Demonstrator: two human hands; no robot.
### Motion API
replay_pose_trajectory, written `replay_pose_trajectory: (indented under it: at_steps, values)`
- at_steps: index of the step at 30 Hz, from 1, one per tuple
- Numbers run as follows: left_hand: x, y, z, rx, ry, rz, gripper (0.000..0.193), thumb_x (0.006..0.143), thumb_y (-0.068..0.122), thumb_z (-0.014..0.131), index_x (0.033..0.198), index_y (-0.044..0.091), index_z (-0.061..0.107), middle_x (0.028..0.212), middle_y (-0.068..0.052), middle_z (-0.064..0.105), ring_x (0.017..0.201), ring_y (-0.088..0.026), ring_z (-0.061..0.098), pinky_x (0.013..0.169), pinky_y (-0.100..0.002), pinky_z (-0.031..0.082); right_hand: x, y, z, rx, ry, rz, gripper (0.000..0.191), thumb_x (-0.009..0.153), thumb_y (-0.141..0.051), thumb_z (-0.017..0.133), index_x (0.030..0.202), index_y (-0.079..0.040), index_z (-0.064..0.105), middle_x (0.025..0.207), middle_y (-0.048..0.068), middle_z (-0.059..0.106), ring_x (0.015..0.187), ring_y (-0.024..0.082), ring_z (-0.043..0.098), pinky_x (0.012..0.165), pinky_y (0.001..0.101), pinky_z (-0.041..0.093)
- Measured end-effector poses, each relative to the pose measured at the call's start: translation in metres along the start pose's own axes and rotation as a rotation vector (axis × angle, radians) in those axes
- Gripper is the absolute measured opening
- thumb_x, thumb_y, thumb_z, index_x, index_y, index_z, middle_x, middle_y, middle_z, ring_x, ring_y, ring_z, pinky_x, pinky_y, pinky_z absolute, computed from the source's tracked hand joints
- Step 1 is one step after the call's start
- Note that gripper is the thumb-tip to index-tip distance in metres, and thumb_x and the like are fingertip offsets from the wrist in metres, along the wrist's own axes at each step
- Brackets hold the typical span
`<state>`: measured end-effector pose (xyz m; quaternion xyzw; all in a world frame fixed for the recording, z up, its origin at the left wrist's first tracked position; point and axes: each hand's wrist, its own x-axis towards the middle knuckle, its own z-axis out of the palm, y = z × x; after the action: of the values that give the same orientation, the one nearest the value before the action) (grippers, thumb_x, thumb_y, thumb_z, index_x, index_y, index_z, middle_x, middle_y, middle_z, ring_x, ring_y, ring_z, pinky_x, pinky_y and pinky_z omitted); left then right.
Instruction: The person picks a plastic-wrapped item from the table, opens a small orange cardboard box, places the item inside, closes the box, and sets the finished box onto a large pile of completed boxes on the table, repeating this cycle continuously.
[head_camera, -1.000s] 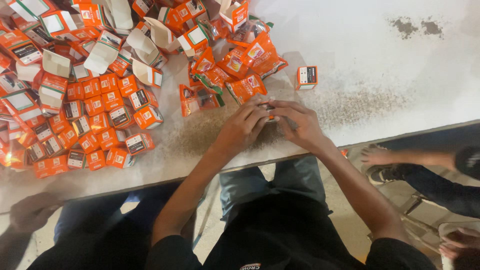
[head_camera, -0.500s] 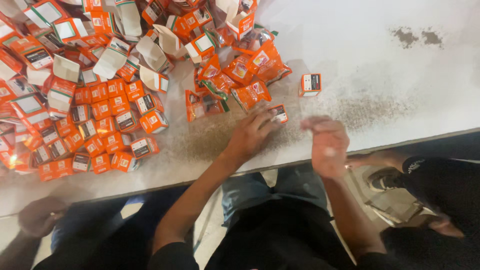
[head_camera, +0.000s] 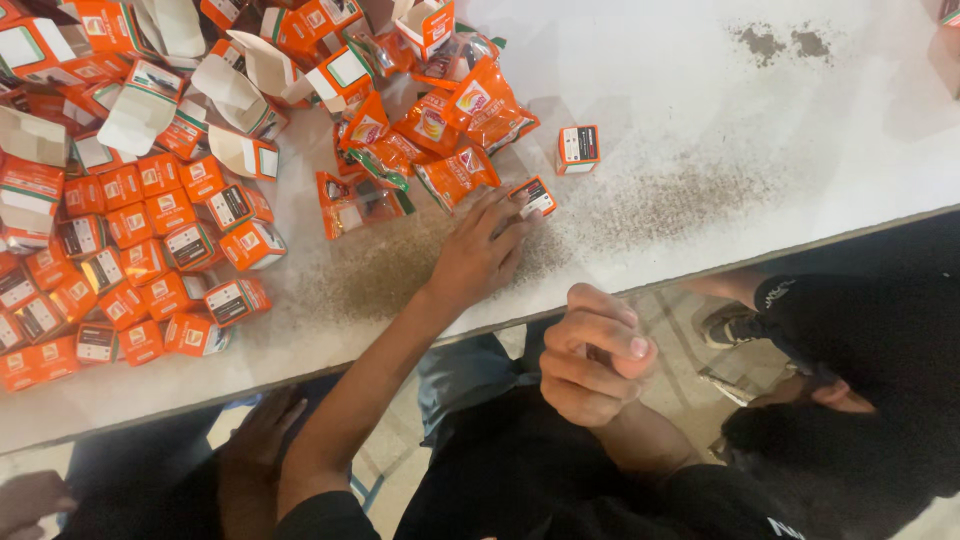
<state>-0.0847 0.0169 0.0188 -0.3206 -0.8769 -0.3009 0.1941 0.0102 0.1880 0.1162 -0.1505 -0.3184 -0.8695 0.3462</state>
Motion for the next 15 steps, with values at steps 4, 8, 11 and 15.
replay_pose_trajectory:
  at_steps: [4,8,11,15]
  values:
    - [0.001,0.001,0.001,-0.009,0.011,-0.01,0.04,0.088,0.004,0.072,0.127,0.014,0.068,0.14,-0.008,0.058,0.14,-0.033,0.053,0.122,-0.053,0.041,0.001,0.003,-0.006,0.015,-0.02,0.006,0.013,0.101,-0.003,0.069,0.098,-0.01,0.058,0.101,0.004,0.071,0.048,0.009,0.05,0.042,0.0232,0.035]
    - [0.001,0.001,0.001,-0.012,0.018,-0.006,0.039,0.089,0.004,0.071,0.126,0.014,0.067,0.141,-0.009,0.058,0.139,-0.034,0.052,0.122,-0.053,0.042,-0.001,0.0,-0.011,-0.017,-0.055,0.007,0.014,0.099,-0.003,0.07,0.097,-0.01,0.059,0.102,0.004,0.071,0.047,0.01,0.051,0.041,0.0238,0.035]
    - [0.001,0.001,0.0,-0.021,0.01,-0.007,0.04,0.089,0.004,0.072,0.127,0.014,0.067,0.14,-0.009,0.058,0.14,-0.034,0.052,0.122,-0.054,0.042,-0.002,-0.003,-0.012,-0.065,-0.051,0.01,0.014,0.098,-0.003,0.071,0.097,-0.011,0.06,0.102,0.003,0.072,0.048,0.009,0.053,0.042,0.0229,0.036]
    - [0.001,0.002,-0.003,-0.044,0.0,-0.01,0.042,0.087,0.004,0.072,0.128,0.014,0.067,0.14,-0.009,0.058,0.139,-0.035,0.052,0.121,-0.054,0.042,0.0,-0.004,-0.014,-0.143,-0.084,0.004,0.014,0.098,-0.001,0.069,0.096,-0.012,0.06,0.101,0.002,0.071,0.047,0.007,0.055,0.041,0.0221,0.038]
